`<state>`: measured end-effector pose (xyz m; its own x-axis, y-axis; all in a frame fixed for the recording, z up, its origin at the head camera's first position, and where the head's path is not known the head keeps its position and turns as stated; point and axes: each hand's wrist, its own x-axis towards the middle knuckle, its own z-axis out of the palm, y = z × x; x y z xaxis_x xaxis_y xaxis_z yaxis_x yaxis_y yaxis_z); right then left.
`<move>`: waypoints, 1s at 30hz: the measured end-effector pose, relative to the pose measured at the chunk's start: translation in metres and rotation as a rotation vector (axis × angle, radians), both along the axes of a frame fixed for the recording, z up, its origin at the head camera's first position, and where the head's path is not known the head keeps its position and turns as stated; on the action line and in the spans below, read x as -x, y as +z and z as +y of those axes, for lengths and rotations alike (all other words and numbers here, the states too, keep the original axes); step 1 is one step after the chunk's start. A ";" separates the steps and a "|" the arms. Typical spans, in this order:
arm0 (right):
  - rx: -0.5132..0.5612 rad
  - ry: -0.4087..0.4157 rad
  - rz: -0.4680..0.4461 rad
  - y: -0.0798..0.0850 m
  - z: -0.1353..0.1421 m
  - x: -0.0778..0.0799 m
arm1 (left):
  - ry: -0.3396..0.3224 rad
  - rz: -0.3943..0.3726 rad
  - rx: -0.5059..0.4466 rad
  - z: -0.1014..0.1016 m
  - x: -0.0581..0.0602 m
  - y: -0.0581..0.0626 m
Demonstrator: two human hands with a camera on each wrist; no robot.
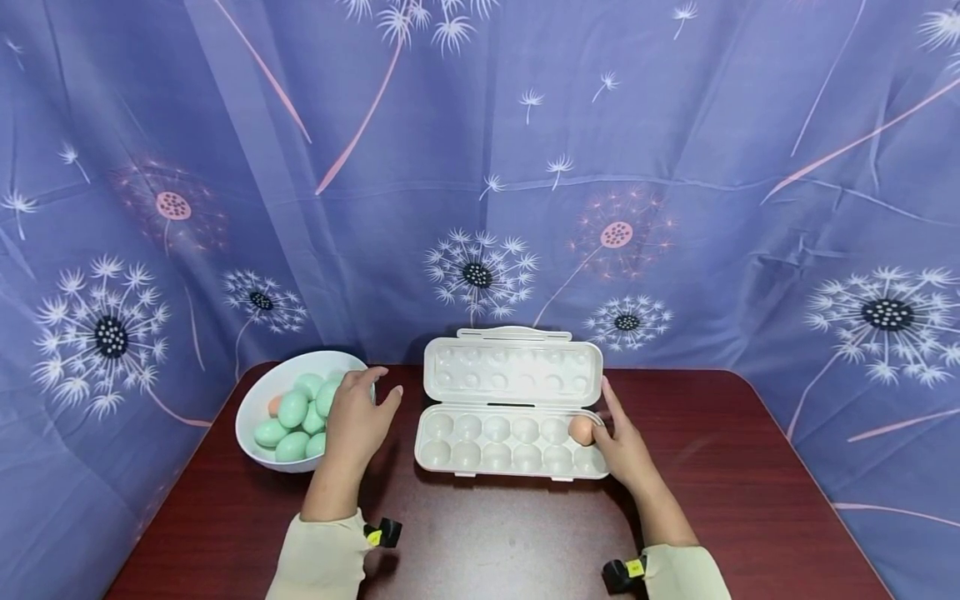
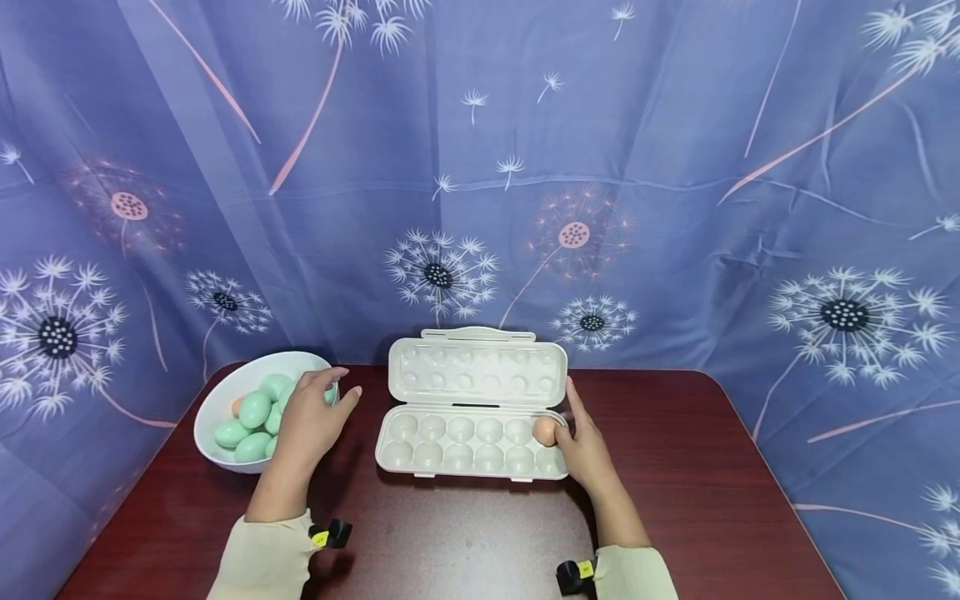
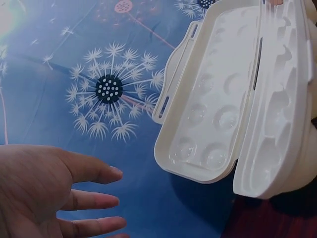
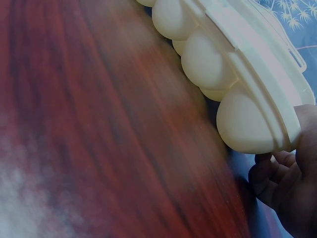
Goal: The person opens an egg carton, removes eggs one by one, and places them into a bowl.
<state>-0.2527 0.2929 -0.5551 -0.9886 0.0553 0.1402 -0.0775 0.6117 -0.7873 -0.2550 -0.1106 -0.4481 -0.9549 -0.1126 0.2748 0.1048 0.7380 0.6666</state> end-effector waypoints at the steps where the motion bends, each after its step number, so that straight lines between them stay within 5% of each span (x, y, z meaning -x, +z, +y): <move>1: 0.001 0.000 -0.001 0.000 0.000 0.000 | -0.004 -0.001 0.001 0.001 0.000 0.000; 30: 0.005 -0.008 -0.020 0.001 0.000 0.000 | -0.083 0.039 0.070 0.029 -0.005 -0.004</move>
<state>-0.2523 0.2924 -0.5541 -0.9907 0.0639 0.1203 -0.0568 0.6086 -0.7914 -0.2504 -0.0815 -0.4520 -0.9484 -0.0131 0.3167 0.1923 0.7703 0.6080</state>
